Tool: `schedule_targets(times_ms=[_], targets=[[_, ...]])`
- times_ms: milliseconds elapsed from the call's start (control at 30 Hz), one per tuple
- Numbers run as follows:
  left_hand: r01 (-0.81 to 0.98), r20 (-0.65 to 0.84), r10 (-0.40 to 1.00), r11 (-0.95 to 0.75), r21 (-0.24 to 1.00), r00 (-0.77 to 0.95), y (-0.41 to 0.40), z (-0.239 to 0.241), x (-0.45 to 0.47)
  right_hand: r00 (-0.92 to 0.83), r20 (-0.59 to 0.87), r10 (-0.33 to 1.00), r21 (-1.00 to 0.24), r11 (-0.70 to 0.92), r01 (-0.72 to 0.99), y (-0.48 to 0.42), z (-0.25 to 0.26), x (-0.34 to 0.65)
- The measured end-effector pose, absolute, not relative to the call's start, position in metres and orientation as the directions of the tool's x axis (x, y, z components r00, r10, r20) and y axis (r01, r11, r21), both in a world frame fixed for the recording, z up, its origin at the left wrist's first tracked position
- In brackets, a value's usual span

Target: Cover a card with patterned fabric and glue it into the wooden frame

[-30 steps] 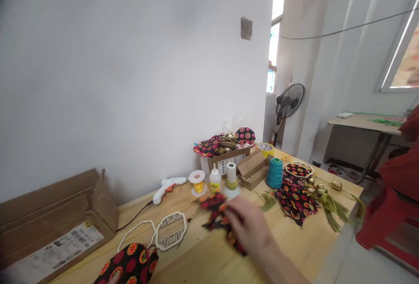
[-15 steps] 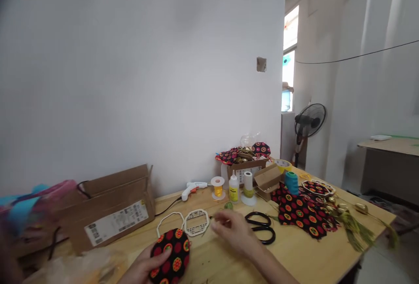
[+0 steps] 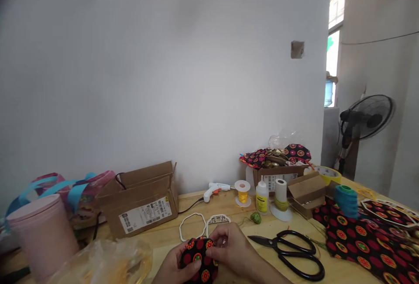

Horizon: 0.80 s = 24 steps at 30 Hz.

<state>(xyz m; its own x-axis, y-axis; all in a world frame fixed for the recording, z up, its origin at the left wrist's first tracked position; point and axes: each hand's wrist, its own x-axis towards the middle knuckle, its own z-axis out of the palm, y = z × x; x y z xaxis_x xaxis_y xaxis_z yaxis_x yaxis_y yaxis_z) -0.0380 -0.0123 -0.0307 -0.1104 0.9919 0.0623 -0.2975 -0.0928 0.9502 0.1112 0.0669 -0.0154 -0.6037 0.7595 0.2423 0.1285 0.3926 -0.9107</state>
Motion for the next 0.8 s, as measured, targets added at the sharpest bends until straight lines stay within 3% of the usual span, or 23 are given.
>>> schedule_targets(times_ms=[267,367,433,467,533,600,667,733,800], targets=[[-0.124,0.050,0.988,-0.068,0.990,-0.145,-0.018,-0.012,-0.033,-0.603,0.464,0.649,-0.820,0.573,-0.014,0.063,-0.008,0.124],[-0.166,0.046,0.966,-0.090,0.982,-0.253,-0.019,-0.008,-0.037,-0.549,0.729,0.410,-0.542,0.835,-0.097,0.064,-0.006,0.130],[-0.393,-0.046,0.962,-0.065,0.917,-0.268,-0.018,-0.006,-0.040,-0.490,0.851,0.189,-0.260,0.962,-0.080,0.065,-0.004,0.133],[-0.539,-0.114,0.972,-0.016,0.842,-0.207,-0.018,-0.005,-0.041,-0.478,0.871,0.110,-0.153,0.987,-0.051,0.065,-0.003,0.135],[-0.744,-0.210,0.978,0.143,0.653,0.004,-0.016,-0.002,-0.041,-0.515,0.855,0.067,-0.068,0.998,0.017,0.065,0.000,0.138],[-0.796,-0.260,0.955,0.265,0.545,0.140,-0.016,0.001,-0.038,-0.580,0.812,0.069,-0.032,0.997,0.075,0.063,0.004,0.139],[-0.787,-0.296,0.950,0.254,0.562,0.095,-0.017,0.001,-0.035,-0.634,0.769,0.083,-0.029,0.995,0.095,0.062,0.005,0.138],[-0.749,-0.306,0.951,0.179,0.638,-0.033,-0.018,-0.002,-0.032,-0.634,0.763,0.127,-0.106,0.992,0.071,0.061,0.004,0.136],[-0.696,-0.306,0.941,0.124,0.707,-0.143,-0.019,-0.007,-0.030,-0.579,0.773,0.258,-0.283,0.958,0.049,0.062,0.001,0.135]])
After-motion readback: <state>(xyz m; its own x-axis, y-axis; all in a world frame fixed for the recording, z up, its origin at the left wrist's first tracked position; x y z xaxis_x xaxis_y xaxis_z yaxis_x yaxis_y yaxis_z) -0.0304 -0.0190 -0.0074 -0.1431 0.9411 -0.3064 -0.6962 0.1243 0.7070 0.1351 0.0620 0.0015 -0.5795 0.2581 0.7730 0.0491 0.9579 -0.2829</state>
